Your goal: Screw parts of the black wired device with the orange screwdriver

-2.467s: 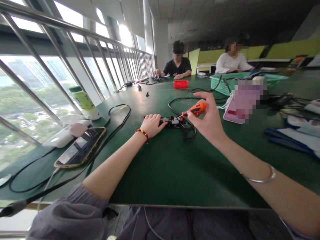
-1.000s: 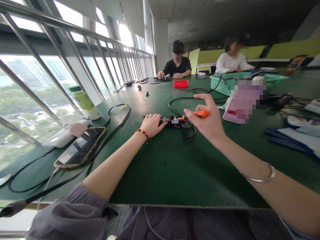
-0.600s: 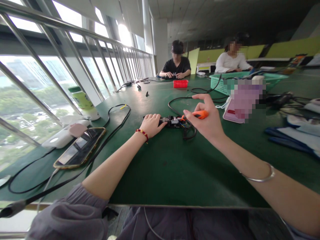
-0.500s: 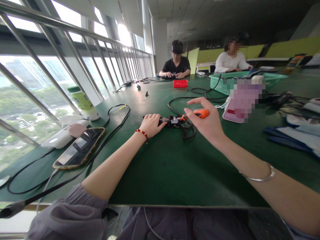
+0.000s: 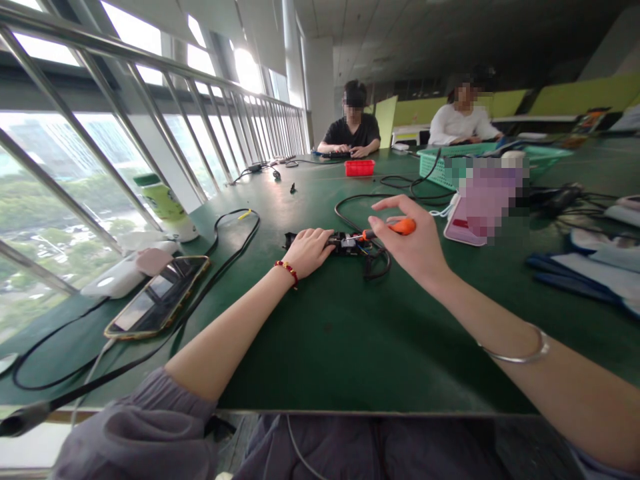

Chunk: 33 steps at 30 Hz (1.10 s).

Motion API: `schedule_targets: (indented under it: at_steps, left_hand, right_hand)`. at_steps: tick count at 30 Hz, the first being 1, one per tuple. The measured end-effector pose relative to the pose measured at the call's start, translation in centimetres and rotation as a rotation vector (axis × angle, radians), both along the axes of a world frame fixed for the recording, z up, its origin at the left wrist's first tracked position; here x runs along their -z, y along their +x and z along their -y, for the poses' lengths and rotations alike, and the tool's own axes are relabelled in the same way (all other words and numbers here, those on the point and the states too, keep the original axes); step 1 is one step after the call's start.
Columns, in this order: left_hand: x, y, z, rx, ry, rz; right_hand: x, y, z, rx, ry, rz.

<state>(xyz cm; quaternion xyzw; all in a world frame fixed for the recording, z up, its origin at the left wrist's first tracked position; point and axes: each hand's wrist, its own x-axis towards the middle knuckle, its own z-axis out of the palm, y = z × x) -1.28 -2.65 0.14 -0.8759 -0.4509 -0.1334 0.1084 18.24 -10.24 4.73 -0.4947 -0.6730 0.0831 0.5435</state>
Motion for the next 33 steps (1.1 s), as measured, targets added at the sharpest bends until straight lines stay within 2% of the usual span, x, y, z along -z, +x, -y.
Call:
schedule_targets:
  at_steps: [5, 8, 12, 16, 23, 28, 33]
  left_hand:
    - [-0.8, -0.2, 0.0, -0.034, -0.036, -0.039]
    - [-1.3, -0.2, 0.2, -0.086, -0.076, -0.049]
    - [-1.9, -0.6, 0.2, -0.186, -0.173, -0.024]
    - [-2.5, -1.5, 0.0, -0.324, -0.270, 0.002]
    - [-3.5, -4.2, -0.9, -0.669, -0.317, -0.015]
    - [-3.6, -7.1, -1.9, -0.849, -0.300, -0.026]
    - [-3.8, -9.5, -1.8, -0.973, -0.236, 0.132]
  right_hand:
    - [0.4, 0.2, -0.4, -0.067, 0.081, -0.004]
    - [0.5, 0.1, -0.3, -0.066, 0.006, 0.073]
    - [0.6, -0.2, 0.2, -0.223, -0.109, 0.316]
    - [1.5, -1.0, 0.5, -0.355, -0.110, 0.609]
    - [3.4, -2.6, 0.6, -0.531, -0.137, 0.840]
    - [3.3, -2.6, 0.6, -0.561, -0.155, 0.866]
    - [3.1, -2.5, 0.7, -0.570, -0.173, 0.867]
